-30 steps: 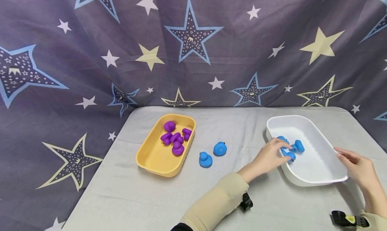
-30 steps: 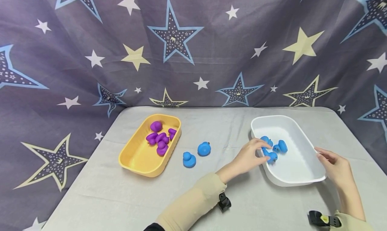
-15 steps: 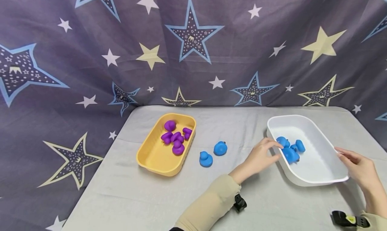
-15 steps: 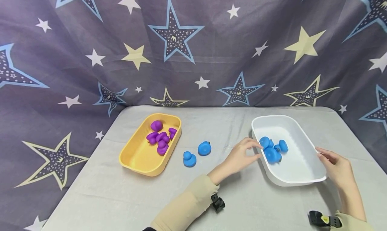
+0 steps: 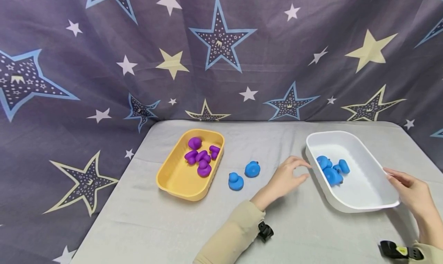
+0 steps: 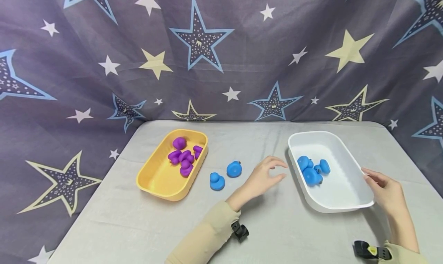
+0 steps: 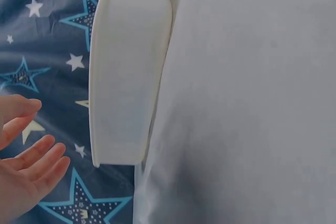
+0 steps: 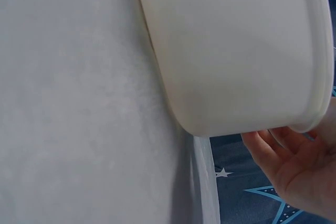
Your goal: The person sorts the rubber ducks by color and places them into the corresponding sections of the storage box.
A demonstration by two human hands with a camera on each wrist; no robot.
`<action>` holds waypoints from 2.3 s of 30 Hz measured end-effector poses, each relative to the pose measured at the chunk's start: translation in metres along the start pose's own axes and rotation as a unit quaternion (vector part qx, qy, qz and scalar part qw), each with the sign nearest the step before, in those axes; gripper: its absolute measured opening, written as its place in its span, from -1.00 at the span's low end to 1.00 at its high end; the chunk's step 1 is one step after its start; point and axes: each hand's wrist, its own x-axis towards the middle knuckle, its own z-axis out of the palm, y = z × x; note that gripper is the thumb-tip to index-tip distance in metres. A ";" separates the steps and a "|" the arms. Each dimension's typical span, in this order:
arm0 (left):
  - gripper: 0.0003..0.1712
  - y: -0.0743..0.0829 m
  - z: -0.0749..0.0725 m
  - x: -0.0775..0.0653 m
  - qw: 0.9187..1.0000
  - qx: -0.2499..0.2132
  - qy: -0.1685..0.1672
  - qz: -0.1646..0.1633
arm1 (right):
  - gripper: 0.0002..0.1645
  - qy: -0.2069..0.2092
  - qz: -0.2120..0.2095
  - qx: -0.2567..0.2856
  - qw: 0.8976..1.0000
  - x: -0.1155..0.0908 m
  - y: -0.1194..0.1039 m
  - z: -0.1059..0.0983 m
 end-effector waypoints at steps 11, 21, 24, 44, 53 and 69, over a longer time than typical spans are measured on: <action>-0.73 -0.017 -0.013 -0.010 1.000 0.006 0.008 -0.015 | -0.70 -0.004 -0.003 0.014 1.000 -0.002 -0.006 0.000; -0.74 -0.029 -0.029 -0.017 0.999 -0.002 0.012 -0.038 | -0.66 0.002 -0.002 0.005 1.000 0.009 0.020 0.000; -0.75 -0.033 -0.033 -0.019 0.999 -0.002 0.016 -0.039 | -0.63 -0.004 0.000 0.009 1.000 0.013 0.029 -0.001; -0.72 -0.059 -0.055 -0.031 0.997 0.007 0.053 -0.058 | -0.62 -0.008 -0.001 0.013 1.000 0.015 0.035 -0.001; -0.71 -0.069 -0.063 -0.033 0.996 0.024 0.065 -0.056 | -0.63 -0.007 -0.002 0.012 1.000 0.016 0.036 -0.002; -0.66 -0.080 -0.072 -0.037 0.994 0.030 0.024 -0.100 | -0.62 -0.008 0.015 0.013 1.000 0.012 0.028 0.000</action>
